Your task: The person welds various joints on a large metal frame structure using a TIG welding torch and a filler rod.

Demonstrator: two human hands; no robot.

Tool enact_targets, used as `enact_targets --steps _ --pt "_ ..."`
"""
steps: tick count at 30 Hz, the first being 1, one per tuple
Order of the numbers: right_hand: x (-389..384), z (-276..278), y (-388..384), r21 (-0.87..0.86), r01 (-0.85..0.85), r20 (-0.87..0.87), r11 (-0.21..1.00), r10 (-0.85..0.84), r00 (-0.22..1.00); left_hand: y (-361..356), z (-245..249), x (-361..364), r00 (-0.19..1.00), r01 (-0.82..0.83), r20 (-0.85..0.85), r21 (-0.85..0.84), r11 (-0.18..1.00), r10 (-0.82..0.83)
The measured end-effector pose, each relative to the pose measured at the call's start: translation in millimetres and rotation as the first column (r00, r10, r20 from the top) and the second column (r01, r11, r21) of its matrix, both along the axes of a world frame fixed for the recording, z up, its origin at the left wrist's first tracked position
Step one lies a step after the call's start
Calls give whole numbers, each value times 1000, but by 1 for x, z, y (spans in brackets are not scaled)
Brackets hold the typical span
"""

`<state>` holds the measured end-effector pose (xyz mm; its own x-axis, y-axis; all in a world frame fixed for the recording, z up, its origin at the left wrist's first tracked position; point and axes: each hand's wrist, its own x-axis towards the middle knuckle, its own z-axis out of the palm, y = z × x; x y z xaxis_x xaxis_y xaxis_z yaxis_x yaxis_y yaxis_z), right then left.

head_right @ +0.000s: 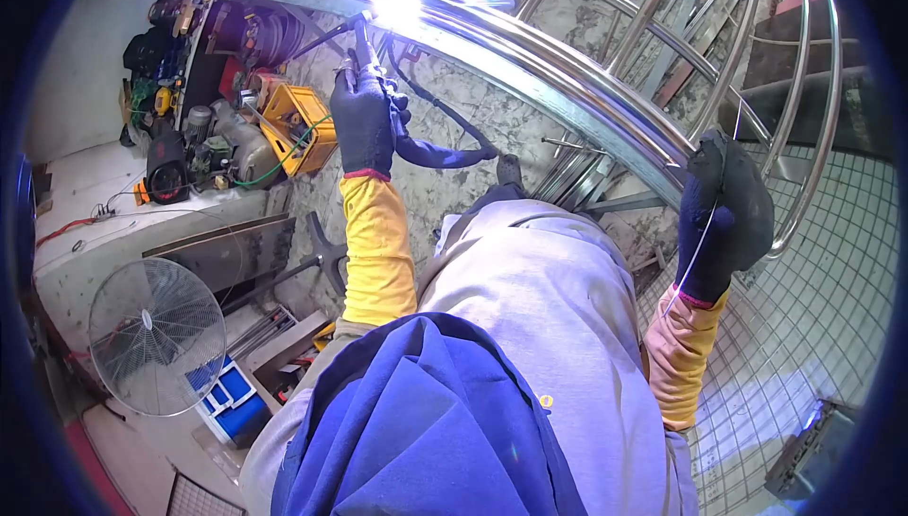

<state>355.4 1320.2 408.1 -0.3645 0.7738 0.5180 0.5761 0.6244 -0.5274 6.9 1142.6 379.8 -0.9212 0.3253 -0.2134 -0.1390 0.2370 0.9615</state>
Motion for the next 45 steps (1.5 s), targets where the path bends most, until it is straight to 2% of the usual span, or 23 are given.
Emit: enact_targets --steps 1,3,6,9,13,15,16,18,21,22,24,32,34,36,40,42,45 --pt "0 2 1 0 -1 -1 1000 1 1000 1 2 0 1000 -6 13 -8 1000 6" --pt "-2 4 3 190 -33 103 981 14 995 -1 8 2 1000 -4 19 -33 999 4" --pt "-1 2 4 221 -55 90 974 35 995 0 9 3 999 -21 28 -33 999 21" --pt "0 2 4 172 -31 120 985 10 993 2 11 3 999 -32 24 -38 999 33" --pt "1 0 3 197 -36 114 980 14 993 1 7 1 999 -40 34 -16 999 40" --pt "-1 4 1 121 -10 105 993 -3 995 0 4 -2 1000 -8 13 -13 1000 9" --pt "2 -7 3 73 -1 22 997 -1 1000 -1 3 -2 1000 21 -8 -11 1000 -21" --pt "3 -8 4 95 -43 -7 995 44 999 -2 1 -4 1000 16 -9 -18 1000 -17" --pt "0 0 1 31 -3 35 1000 2 999 -4 0 -5 998 41 -39 -32 999 -42" --pt "-1 1 1 32 -4 35 999 2 999 -2 5 -2 1000 16 -13 -33 999 -17" --pt "-2 4 3 221 -39 116 975 14 993 0 12 1 1000 -4 1 -44 999 4" --pt "0 3 4 206 -55 104 977 34 994 2 16 3 1000 -21 21 -69 997 22" --pt "3 0 4 194 -35 150 980 6 989 1 8 -1 1000 -3 8 -40 999 3" --pt "3 -11 2 26 -6 -63 1000 7 998 -3 1 -2 999 45 -17 -27 999 -46" --pt "2 -4 1 45 -10 -6 999 10 1000 -4 1 -2 999 34 -5 -9 999 -35" --pt "-4 7 2 188 -30 99 982 11 995 2 13 6 1000 -21 3 -41 999 21" --pt "-1 2 4 200 -32 104 979 11 995 3 15 6 999 -26 17 -38 999 27"
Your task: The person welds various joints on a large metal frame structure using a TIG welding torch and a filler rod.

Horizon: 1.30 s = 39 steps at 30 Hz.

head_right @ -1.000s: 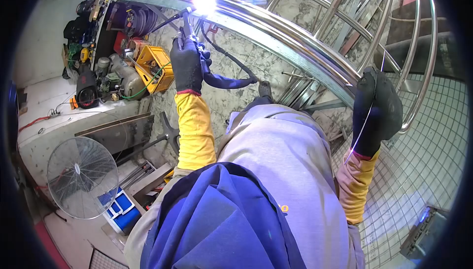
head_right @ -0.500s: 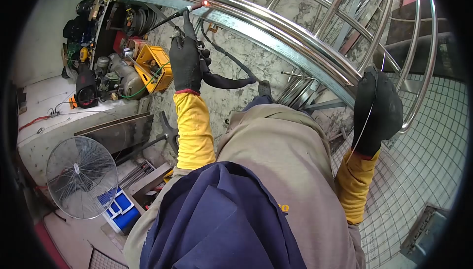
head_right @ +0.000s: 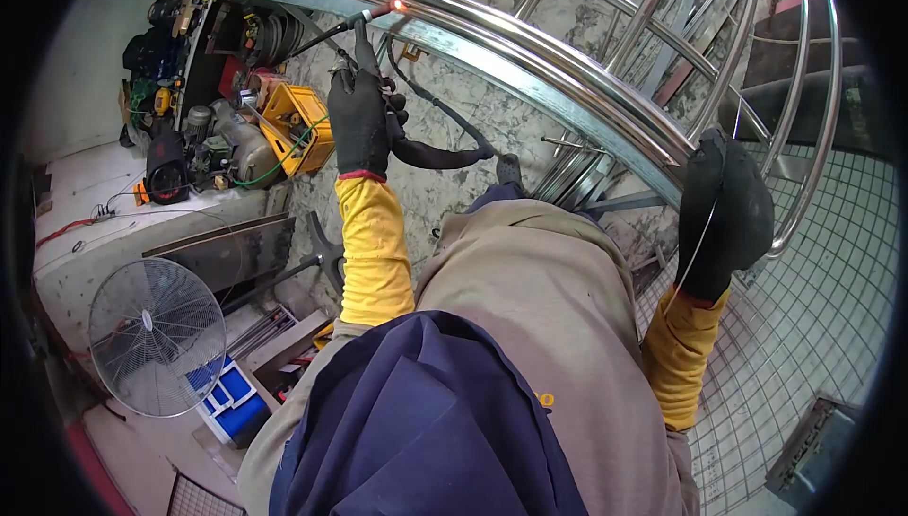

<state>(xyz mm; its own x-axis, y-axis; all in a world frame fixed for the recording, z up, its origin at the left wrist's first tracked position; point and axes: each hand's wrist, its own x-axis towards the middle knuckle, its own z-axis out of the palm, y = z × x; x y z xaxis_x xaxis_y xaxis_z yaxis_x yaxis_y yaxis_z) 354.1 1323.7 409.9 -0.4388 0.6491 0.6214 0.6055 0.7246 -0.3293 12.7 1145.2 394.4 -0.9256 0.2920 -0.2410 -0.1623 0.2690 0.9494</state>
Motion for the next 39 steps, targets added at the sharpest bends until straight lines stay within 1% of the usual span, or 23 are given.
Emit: enact_targets --steps 2,4,7,9,11,13,15,16,17,18,19,22,26,28,29,31,35,36,38,39 --pt "2 -2 1 14 7 8 1000 -7 1000 0 0 0 1000 -16 23 14 1000 15" --pt "3 -3 2 47 -34 5 998 34 999 -1 -3 -2 999 -14 32 25 1000 13" --pt "1 0 1 25 -34 -18 999 34 999 -3 -8 -5 999 1 35 43 999 -2" --pt "2 -9 -1 -186 -13 -156 982 -16 988 -4 -12 -5 999 42 -2 67 997 -42" --pt "2 -6 -1 -153 -17 -156 988 -7 988 -5 -14 -7 999 46 21 59 997 -47" --pt "3 -3 -1 -129 27 -55 991 -34 998 -5 -14 -6 999 40 6 52 998 -41" --pt "2 -6 0 -108 20 -58 994 -27 998 -4 -11 -5 999 35 -9 46 998 -34" --pt "0 -5 0 -86 17 -61 996 -23 998 -3 -9 -3 1000 15 14 48 999 -15" --pt "1 1 -1 8 -11 -3 1000 11 1000 -2 -7 -2 999 -5 37 50 999 3" --pt "0 2 0 13 -26 -7 1000 26 1000 -5 -6 -3 999 24 23 6 1000 -24" --pt "-1 3 0 18 -41 -11 999 41 999 -6 -6 -3 999 24 22 8 1000 -25" --pt "-1 2 -1 3 0 17 1000 0 1000 -4 -6 -3 999 19 32 8 1000 -19" --pt "-1 0 -1 16 -5 -7 1000 5 1000 -2 -5 -2 999 -12 46 28 1000 11" --pt "0 1 -2 -26 -3 -6 1000 3 1000 -4 -10 -4 999 12 47 74 997 -15" --pt "2 -7 -2 -168 -24 -139 986 0 990 -6 -15 -6 998 37 38 105 994 -41" --pt "4 -8 0 -102 -5 -89 995 -4 996 -5 -12 -5 998 41 52 111 993 -47" --pt "2 -5 -2 -120 5 -63 993 -12 998 -6 -14 -7 998 62 25 77 995 -64" --pt "2 -5 -3 -149 6 -91 989 -20 996 -7 -13 -7 997 73 2 54 996 -73" --pt "0 -3 -3 -177 2 -122 984 -24 992 -6 -12 -5 998 58 17 62 996 -59" --pt "0 1 -2 -103 3 -56 995 -8 998 -5 -10 -5 998 49 34 71 996 -52"
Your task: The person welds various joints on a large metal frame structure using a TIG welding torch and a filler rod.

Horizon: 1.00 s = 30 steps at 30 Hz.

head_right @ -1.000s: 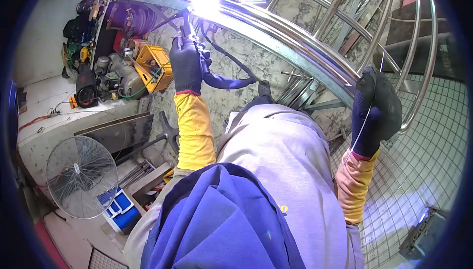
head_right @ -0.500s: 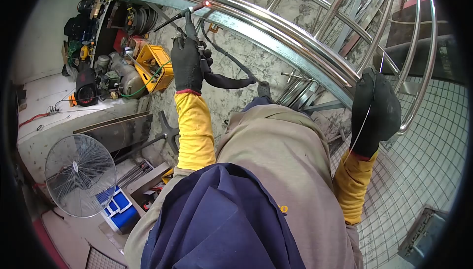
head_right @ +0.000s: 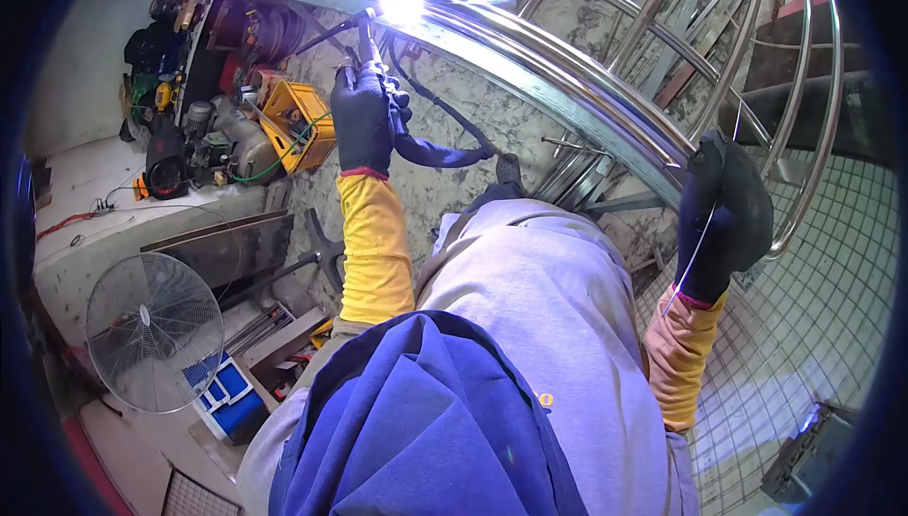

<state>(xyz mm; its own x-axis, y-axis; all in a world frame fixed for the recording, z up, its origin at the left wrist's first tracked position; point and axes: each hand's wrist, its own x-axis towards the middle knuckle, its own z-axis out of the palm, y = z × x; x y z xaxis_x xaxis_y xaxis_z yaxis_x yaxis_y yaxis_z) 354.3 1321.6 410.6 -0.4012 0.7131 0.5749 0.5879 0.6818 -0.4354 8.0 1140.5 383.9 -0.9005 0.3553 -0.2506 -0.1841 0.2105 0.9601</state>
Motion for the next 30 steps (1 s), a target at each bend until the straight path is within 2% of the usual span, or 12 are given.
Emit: enact_targets --steps 2,7,11,14,16,19,20,23,25,29,30 --pt "4 -3 2 90 -5 83 996 -2 997 0 3 1 999 -33 10 -43 999 34" --pt "3 -3 3 120 -37 79 992 27 996 4 12 6 999 -48 6 -101 994 49" --pt "2 0 3 84 -61 65 995 55 996 2 6 5 999 -52 11 -76 996 53" --pt "2 -2 1 -19 18 35 1000 -17 999 2 1 1 1000 -16 -5 5 1000 16" --pt "2 -2 1 -17 22 28 1000 -21 999 1 -1 2 1000 -2 2 29 1000 2" --pt "1 -3 0 -56 42 23 998 -40 999 2 0 2 1000 0 -3 -7 1000 0" --pt "1 3 0 63 -4 104 998 -3 995 1 3 3 999 -35 15 -51 998 36" --pt "1 3 1 28 -11 122 1000 8 993 2 7 4 999 -38 15 -57 998 39" --pt "0 1 2 64 -36 59 997 33 998 3 10 6 999 -38 9 -74 997 39" --pt "1 -2 2 98 -26 52 995 21 998 1 2 3 998 -48 27 -57 997 50" --pt "1 -2 1 52 -7 37 999 5 999 2 0 2 1000 -27 5 -21 999 27"
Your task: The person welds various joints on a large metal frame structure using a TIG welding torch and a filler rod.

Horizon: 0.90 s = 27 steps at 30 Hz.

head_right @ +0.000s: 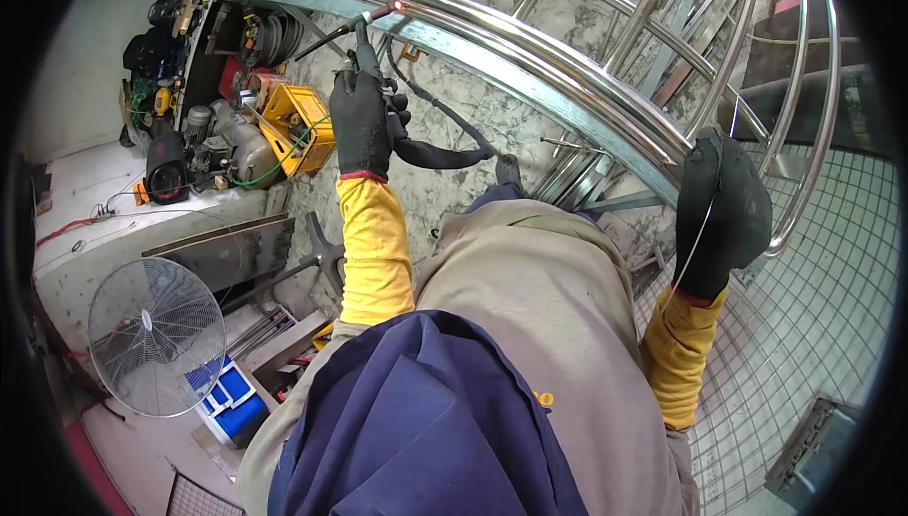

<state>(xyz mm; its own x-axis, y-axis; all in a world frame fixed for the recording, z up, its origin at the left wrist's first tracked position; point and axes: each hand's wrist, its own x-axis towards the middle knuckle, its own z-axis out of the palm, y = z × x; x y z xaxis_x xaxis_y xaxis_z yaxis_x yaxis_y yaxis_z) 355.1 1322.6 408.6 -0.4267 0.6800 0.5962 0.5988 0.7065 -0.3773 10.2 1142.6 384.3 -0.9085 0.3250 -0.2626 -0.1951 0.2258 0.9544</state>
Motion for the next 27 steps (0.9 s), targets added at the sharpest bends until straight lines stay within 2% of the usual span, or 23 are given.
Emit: enact_targets --steps 2,4,8,10,11,18,20,22,27 --pt "0 -4 0 -58 -6 -82 998 2 997 0 -1 1 1000 25 -19 32 999 -24" --pt "0 -2 -1 -143 -2 -104 990 -13 995 -1 -6 0 999 29 -29 68 997 -27" --pt "0 -1 -2 -171 19 -90 985 -35 995 -2 0 1 999 41 -15 28 999 -41" --pt "0 6 0 -23 -35 39 999 35 999 0 4 4 1000 -6 -4 -47 999 6" --pt "0 2 2 63 -64 8 996 63 998 0 1 3 1000 -12 -1 -45 999 12" --pt "-1 2 1 26 -31 22 999 30 999 0 2 4 1000 -19 -10 -39 999 18" --pt "-1 2 2 97 -56 9 994 55 998 0 1 3 999 -31 20 3 1000 31" --pt "-1 0 -1 -91 -4 -63 996 -2 998 -1 -3 1 999 37 -6 54 998 -37" --pt "-2 0 -3 -140 -19 -136 990 0 991 1 -4 4 999 6 -39 8 1000 -6"
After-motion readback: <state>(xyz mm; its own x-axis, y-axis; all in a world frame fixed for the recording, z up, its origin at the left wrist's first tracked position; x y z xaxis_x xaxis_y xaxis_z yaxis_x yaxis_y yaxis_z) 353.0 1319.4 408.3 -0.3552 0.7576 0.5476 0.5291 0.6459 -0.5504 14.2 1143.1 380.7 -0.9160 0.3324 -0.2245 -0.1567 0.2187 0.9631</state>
